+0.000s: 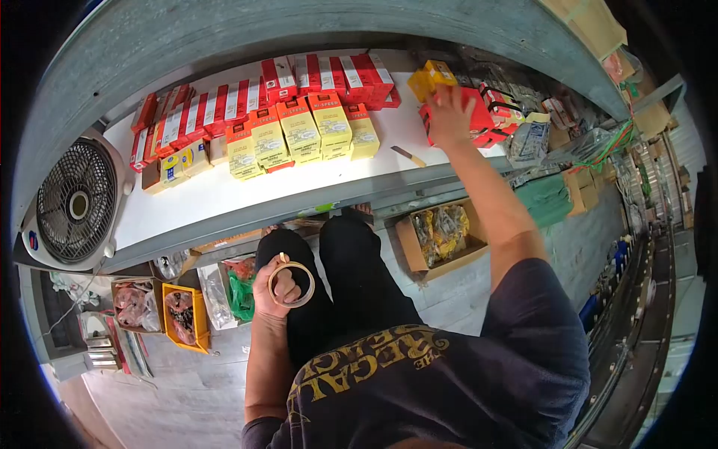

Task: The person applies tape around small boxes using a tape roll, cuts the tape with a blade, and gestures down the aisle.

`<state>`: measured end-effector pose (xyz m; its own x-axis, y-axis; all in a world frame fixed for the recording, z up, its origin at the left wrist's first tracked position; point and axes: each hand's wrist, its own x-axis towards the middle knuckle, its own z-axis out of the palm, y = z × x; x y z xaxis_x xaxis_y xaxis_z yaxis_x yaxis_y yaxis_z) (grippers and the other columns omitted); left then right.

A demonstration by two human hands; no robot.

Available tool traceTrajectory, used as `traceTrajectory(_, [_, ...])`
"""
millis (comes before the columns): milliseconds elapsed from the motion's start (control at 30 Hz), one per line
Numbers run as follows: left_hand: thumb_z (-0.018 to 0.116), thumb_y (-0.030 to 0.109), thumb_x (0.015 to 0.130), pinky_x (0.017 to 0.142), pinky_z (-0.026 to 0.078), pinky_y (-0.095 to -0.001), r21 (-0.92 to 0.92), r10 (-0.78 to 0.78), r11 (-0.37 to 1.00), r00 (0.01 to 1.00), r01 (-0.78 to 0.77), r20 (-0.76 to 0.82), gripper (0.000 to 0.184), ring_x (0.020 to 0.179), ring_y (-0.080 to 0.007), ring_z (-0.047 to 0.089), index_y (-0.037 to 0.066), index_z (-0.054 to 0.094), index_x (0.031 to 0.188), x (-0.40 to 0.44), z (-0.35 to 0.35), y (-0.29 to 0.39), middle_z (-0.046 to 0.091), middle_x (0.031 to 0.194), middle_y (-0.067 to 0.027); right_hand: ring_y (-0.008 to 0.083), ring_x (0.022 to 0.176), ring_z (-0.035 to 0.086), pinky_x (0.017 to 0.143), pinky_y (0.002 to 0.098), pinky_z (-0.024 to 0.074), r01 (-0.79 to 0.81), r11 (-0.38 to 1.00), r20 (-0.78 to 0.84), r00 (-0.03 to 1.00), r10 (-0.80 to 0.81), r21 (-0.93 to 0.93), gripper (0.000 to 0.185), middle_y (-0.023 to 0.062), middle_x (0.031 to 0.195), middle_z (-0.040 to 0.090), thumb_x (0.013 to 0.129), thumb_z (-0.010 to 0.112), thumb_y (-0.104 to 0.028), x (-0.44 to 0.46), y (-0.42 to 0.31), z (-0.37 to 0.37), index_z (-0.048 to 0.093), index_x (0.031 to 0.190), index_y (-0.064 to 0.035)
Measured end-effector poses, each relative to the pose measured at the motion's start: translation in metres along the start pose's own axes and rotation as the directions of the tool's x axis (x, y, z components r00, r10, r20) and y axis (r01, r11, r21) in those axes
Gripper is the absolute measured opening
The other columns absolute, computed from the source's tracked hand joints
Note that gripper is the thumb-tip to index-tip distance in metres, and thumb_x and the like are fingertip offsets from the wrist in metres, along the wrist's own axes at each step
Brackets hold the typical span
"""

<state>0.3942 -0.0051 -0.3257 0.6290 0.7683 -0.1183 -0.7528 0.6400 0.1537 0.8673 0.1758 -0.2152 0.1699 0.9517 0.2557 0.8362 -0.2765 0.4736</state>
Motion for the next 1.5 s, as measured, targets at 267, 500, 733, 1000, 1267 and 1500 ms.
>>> traceTrajectory(267, [0.033,0.023,0.102,0.038,0.028,-0.0264,0.003,0.026,1.0,1.0,-0.026,0.006,0.035,0.034,-0.0114,0.032,0.0,0.055,0.117,-0.001,0.002,-0.004,0.041,0.048,-0.0024,0.0352,0.148,0.016,0.109,0.0706,0.0125,0.4,0.818,0.22,0.915,-0.337,-0.413,0.048,0.0081,0.155,0.035,0.091,0.05,-0.021,-0.001,0.01,0.021,0.053,0.138,-0.0109])
traceTrajectory(500, [0.036,0.023,0.101,0.038,0.029,-0.0271,0.035,0.03,0.999,0.999,-0.029,-0.022,0.033,0.034,-0.0116,0.032,0.001,0.055,0.116,-0.003,0.003,-0.005,0.04,0.048,-0.0028,0.032,0.149,0.016,0.108,0.0701,0.0128,0.378,0.847,0.214,0.924,-0.318,-0.375,0.045,0.0057,0.155,0.035,0.092,0.049,-0.022,0.004,0.012,0.022,0.058,0.134,-0.0091])
traceTrajectory(733, [0.038,0.023,0.1,0.038,0.028,-0.0261,0.049,0.074,0.996,0.997,-0.072,-0.039,0.032,0.034,-0.0111,0.031,0.001,0.056,0.114,-0.02,-0.002,0.004,0.04,0.048,-0.0026,0.0272,0.149,0.014,0.111,0.0655,0.014,0.297,0.879,0.228,0.948,-0.223,-0.374,0.052,0.0034,0.154,0.036,0.086,0.057,-0.024,0.008,0.002,0.02,0.054,0.137,-0.0115])
traceTrajectory(1000, [0.039,0.023,0.1,0.037,0.027,-0.025,0.011,0.08,0.997,0.997,-0.08,-0.014,0.031,0.034,-0.0108,0.031,0.001,0.057,0.112,-0.032,-0.009,0.028,0.041,0.047,-0.0022,0.03,0.142,0.032,0.112,0.06,0.0219,0.306,0.937,0.241,0.934,-0.263,-0.166,0.044,0.0076,0.147,0.046,0.085,0.056,-0.023,-0.006,-0.016,-0.015,0.062,0.126,-0.0109])
traceTrajectory(1267, [0.038,0.024,0.101,0.037,0.027,-0.0251,0.027,0.034,0.999,0.999,-0.034,0.001,0.032,0.034,-0.0106,0.032,0.002,0.057,0.114,-0.027,-0.009,0.03,0.041,0.047,-0.0021,0.0362,0.126,0.049,0.102,0.0431,0.0431,0.242,0.509,-0.111,0.955,-0.275,0.826,0.063,0.0215,0.136,0.051,0.079,0.07,-0.032,-0.044,-0.104,0.006,0.052,0.134,-0.0091])
traceTrajectory(1500, [0.036,0.024,0.102,0.037,0.028,-0.0249,0.063,0.047,0.997,0.999,-0.046,-0.019,0.032,0.034,-0.0103,0.033,0.003,0.057,0.113,-0.015,-0.002,0.016,0.04,0.047,-0.0016,0.0359,0.129,0.047,0.102,0.0467,0.0424,0.155,0.584,-0.114,0.988,-0.107,0.797,0.08,0.0228,0.142,0.045,0.074,0.073,-0.04,-0.052,-0.149,0.01,0.044,0.141,-0.0074])
